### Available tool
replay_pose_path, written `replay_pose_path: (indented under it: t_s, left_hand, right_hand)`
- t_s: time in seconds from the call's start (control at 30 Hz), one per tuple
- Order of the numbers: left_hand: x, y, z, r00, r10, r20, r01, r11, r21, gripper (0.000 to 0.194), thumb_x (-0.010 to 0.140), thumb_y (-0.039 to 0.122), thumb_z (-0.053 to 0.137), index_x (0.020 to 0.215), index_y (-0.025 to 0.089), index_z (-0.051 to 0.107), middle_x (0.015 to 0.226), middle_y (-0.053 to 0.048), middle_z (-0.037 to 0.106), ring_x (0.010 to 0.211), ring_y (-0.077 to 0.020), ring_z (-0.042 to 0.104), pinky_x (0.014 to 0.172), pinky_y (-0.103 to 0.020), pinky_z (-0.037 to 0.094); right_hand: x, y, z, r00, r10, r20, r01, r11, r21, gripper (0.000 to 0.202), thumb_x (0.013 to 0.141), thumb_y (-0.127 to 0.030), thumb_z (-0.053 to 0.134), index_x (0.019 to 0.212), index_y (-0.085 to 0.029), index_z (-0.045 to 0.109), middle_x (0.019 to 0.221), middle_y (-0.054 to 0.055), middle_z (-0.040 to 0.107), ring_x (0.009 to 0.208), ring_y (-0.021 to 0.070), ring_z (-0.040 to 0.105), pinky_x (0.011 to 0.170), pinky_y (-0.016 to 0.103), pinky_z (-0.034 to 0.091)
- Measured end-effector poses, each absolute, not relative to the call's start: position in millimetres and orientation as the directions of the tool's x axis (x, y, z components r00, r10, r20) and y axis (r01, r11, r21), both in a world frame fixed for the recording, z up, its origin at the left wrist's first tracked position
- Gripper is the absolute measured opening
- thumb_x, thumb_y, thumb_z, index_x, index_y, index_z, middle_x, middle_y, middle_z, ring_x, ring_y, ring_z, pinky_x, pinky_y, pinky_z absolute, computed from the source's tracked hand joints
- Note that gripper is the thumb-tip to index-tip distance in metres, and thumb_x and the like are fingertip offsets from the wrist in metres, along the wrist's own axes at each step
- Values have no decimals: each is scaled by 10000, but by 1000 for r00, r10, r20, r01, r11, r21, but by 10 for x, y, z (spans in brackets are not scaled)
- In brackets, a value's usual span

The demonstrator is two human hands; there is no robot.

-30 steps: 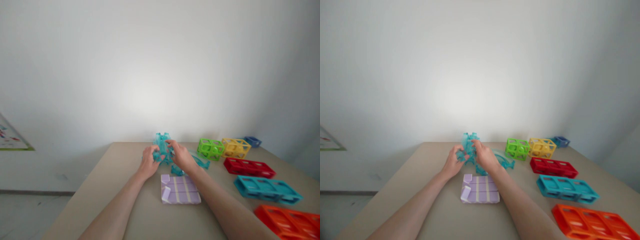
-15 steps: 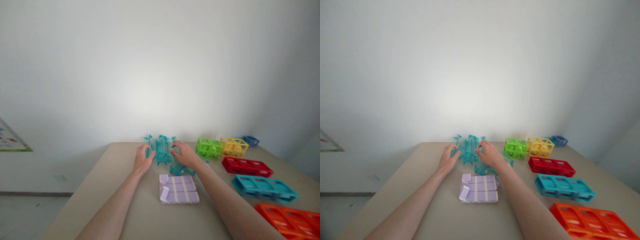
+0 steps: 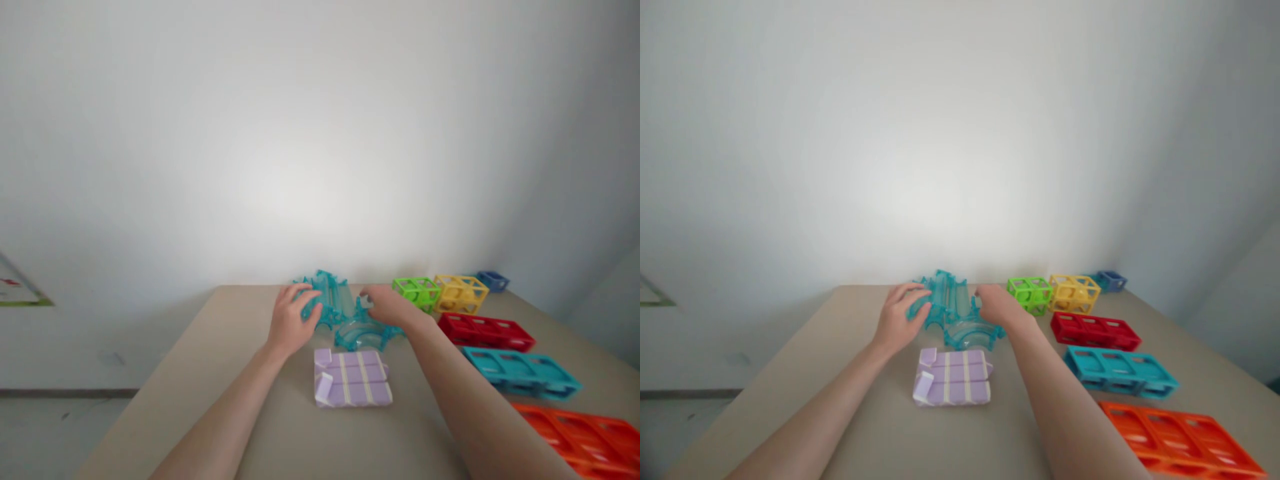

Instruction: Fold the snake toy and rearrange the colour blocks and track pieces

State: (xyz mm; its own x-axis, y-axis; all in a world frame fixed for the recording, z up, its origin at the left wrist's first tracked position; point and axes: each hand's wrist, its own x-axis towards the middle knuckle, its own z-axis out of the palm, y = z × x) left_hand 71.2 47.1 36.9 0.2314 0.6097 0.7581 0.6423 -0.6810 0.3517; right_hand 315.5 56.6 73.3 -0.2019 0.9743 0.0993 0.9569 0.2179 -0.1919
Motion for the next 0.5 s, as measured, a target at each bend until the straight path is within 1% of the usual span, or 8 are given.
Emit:
replay_pose_path:
  t_s: [0.07,0.1,0.13,0.2,0.3,0.37,0.43,0.5]
  left_hand:
    - [820,345,467,481,587,651,580,-770,265,252,828,380,620,1033,261,706,1067,-62,666,1054,-240,514,960,-418,407]
    - [875,289,493,559,583,590,562,-789,248,266,793,425,658,999,267,720,1044,-60,679,1038,-248,511,936,-418,411]
    - [925,240,502,608,590,531,562,-793,236,260,772,444,677,962,274,730,1021,-52,689,1032,-255,509,919,-423,410]
    - [1002,175,488,644,632,432,592,-769,241,255,755,443,692,947,281,734,993,-49,700,1015,-266,519,894,-429,409]
    - [1056,157,448,626,690,364,609,-724,324,214,760,370,689,948,282,738,952,-57,712,977,-265,568,887,-416,420]
    - [1061,186,445,575,721,386,568,-691,447,170,768,295,665,913,270,750,926,-56,720,937,-245,609,882,-383,442]
    - [1048,238,462,453,781,431,503,-622,600,171,771,246,635,888,250,759,909,-47,725,871,-215,641,838,-339,476]
    - [1021,307,482,270,857,438,423,-514,746,182,765,257,631,883,227,766,899,-44,732,809,-194,654,775,-309,498]
  right_hand:
    - [3128,563,744,-197,974,115,956,216,-196,529,629,7,529,1128,-94,674,1091,170,694,1056,269,626,911,313,439]
    - [3126,561,757,-192,973,125,955,215,-204,521,627,2,544,1119,-97,679,1062,167,704,1030,271,636,901,318,443]
    - [3128,559,775,-187,973,138,953,213,-215,508,626,-7,559,1109,-103,686,1038,161,711,1007,272,642,894,322,446]
    - [3139,552,819,-163,970,179,946,206,-250,472,631,-33,586,1081,-120,699,1010,148,717,980,274,645,889,332,445]
    - [3142,535,904,-80,959,273,925,173,-339,406,644,-80,612,1031,-151,714,992,128,718,982,280,632,908,345,427]
    - [3135,521,975,21,938,347,894,137,-426,356,668,-130,620,1011,-157,710,982,124,712,989,289,618,924,362,412]
    - [3128,511,1051,162,893,419,839,98,-535,331,722,-203,602,1037,-144,687,1022,139,692,1023,301,591,941,384,393]
    - [3119,511,1114,324,828,458,748,72,-660,388,788,-282,547,1130,-118,631,1087,158,658,1049,304,570,930,398,397]
